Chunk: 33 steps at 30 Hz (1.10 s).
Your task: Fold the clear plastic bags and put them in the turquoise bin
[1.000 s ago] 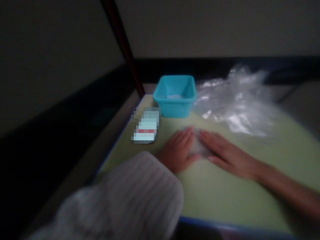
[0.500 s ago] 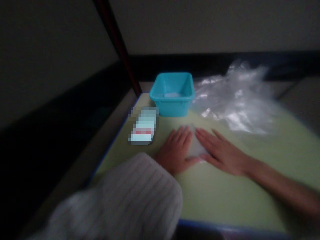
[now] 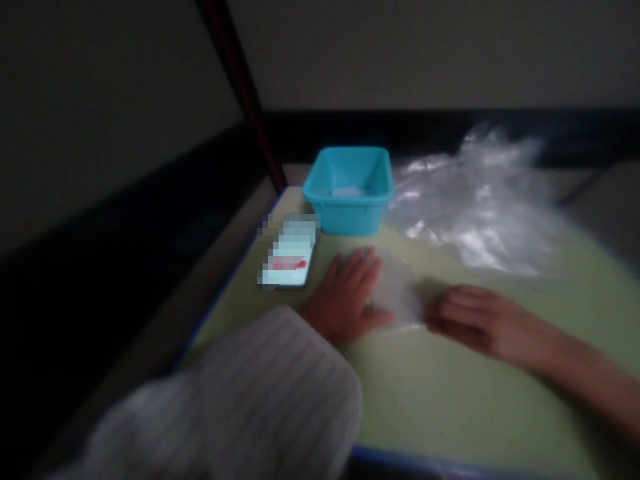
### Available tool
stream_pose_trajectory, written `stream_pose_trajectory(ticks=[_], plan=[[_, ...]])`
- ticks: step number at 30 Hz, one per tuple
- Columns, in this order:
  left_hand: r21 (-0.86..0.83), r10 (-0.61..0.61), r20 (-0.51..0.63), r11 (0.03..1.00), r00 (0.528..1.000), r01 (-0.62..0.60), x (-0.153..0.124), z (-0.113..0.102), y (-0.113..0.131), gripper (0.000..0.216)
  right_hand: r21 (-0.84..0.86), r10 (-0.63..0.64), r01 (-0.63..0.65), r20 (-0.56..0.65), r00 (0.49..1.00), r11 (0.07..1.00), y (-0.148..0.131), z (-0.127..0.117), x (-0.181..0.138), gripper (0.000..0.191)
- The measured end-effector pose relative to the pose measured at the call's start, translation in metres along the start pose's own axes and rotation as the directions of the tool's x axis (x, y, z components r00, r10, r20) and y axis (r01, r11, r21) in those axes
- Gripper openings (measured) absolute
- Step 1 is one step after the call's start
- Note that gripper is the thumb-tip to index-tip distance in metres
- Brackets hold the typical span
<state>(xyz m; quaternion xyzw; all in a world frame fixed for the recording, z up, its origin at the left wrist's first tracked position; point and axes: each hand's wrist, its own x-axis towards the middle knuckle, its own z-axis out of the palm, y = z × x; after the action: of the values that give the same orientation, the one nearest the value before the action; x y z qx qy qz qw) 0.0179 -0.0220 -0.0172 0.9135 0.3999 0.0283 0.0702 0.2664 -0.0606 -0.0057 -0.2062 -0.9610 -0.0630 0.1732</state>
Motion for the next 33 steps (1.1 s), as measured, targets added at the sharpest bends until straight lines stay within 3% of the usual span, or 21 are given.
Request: stream_pose_trajectory(ticks=[5, 12, 24, 33], plan=[[0.019, 0.016, 0.031, 1.0, 0.999, -0.016, -0.001, 0.002, 0.002, 0.085, -0.03, -0.018, 0.018, -0.009, 1.0, 0.999, -0.007, 0.002, 0.005, 0.032], [0.035, 0.007, 0.038, 0.999, 0.999, -0.008, -0.002, 0.006, 0.002, 0.084, 0.004, 0.013, -0.013, -0.01, 1.0, 1.0, -0.004, 0.002, 0.002, 0.027], [0.033, -0.017, -0.027, 0.999, 1.0, 0.018, 0.0, 0.011, 0.004, 0.085, 0.101, -0.027, 0.017, 0.098, 0.995, 0.995, 0.001, -0.002, -0.006, 0.025], [0.006, -0.03, -0.01, 1.0, 1.0, 0.03, 0.0, 0.008, 0.005, 0.084, 0.053, -0.031, 0.028, 0.057, 0.998, 0.998, 0.004, -0.005, -0.007, 0.027]])
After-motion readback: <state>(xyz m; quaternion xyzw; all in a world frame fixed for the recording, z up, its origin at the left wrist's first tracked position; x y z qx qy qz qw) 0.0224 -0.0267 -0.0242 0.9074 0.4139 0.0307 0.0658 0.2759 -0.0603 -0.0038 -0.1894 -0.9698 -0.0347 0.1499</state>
